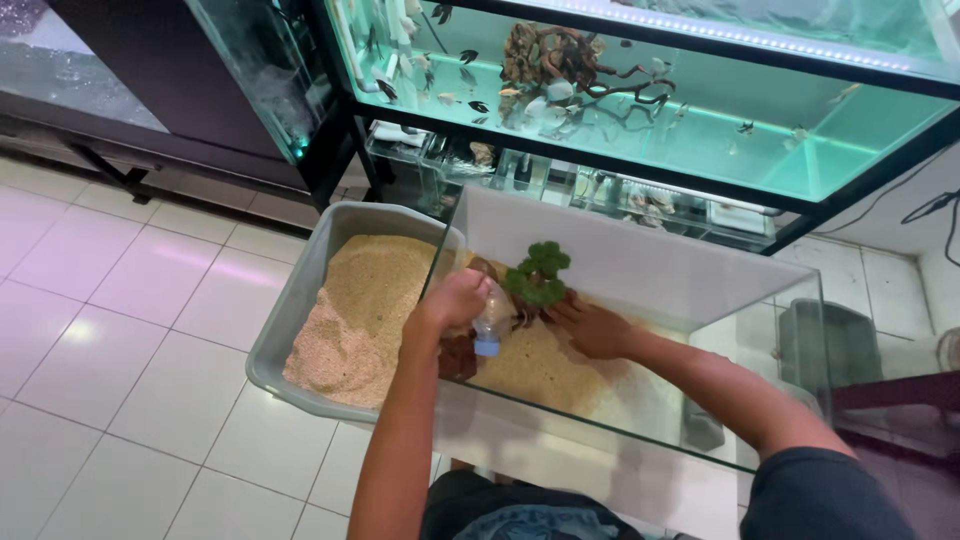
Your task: The person adds substrate to an aquarium and places decorative wood and a plant inside, using a small plastic container to pour the sand and then positioning the plant by hand.
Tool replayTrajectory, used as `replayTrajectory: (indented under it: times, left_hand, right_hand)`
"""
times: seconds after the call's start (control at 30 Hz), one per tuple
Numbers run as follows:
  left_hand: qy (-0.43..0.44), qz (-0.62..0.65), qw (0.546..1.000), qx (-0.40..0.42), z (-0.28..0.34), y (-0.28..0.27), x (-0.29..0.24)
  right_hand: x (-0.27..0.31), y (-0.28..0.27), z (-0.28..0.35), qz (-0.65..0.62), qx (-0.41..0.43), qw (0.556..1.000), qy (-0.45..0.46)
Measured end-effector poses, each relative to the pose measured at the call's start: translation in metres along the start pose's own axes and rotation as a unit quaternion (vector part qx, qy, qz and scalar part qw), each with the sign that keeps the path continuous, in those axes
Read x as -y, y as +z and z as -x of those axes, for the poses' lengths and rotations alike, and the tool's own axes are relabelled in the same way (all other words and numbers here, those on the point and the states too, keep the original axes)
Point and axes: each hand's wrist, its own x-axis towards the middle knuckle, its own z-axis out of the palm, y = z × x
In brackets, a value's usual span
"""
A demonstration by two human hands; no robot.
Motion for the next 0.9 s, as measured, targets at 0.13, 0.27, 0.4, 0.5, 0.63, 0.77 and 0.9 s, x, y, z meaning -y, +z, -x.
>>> replayTrajectory:
  times: [0.13,0.27,0.4,0.5,0.63,0.77,0.9]
  left_hand:
    - [-0.040,0.002,0.999,0.018,-0.002,0.004,0.000]
    - [-0.058,-0.004,0.997,0.043,-0.013,0.009,0.006]
    - [-0.057,-0.006,0.997,0.045,-0.007,0.012,0.007]
    - [-0.076,-0.017,0.996,0.051,0.000,0.008,0.002]
    - [-0.091,-0.020,0.994,0.062,-0.003,0.005,0.001]
    - [-0.104,-0.019,0.992,0.062,-0.006,0.009,0.008]
    - [-0.110,-0.017,0.991,0.068,-0.004,0.007,0.004]
  right_hand:
    - [-0.007,0.028,-0.023,-0.069,-0.033,0.995,0.060]
    - [-0.035,0.113,-0.050,-0.095,-0.118,0.984,0.092]
    - [-0.013,0.085,-0.050,0.002,-0.153,0.985,0.077]
    - [-0.015,0.090,-0.050,0.000,-0.228,0.972,0.062]
    - [-0.034,0.165,-0.073,-0.118,-0.130,0.983,0.054]
    - [-0.037,0.125,-0.081,-0.106,-0.159,0.981,0.042]
    - [-0.043,0.123,-0.088,-0.119,-0.145,0.982,0.029]
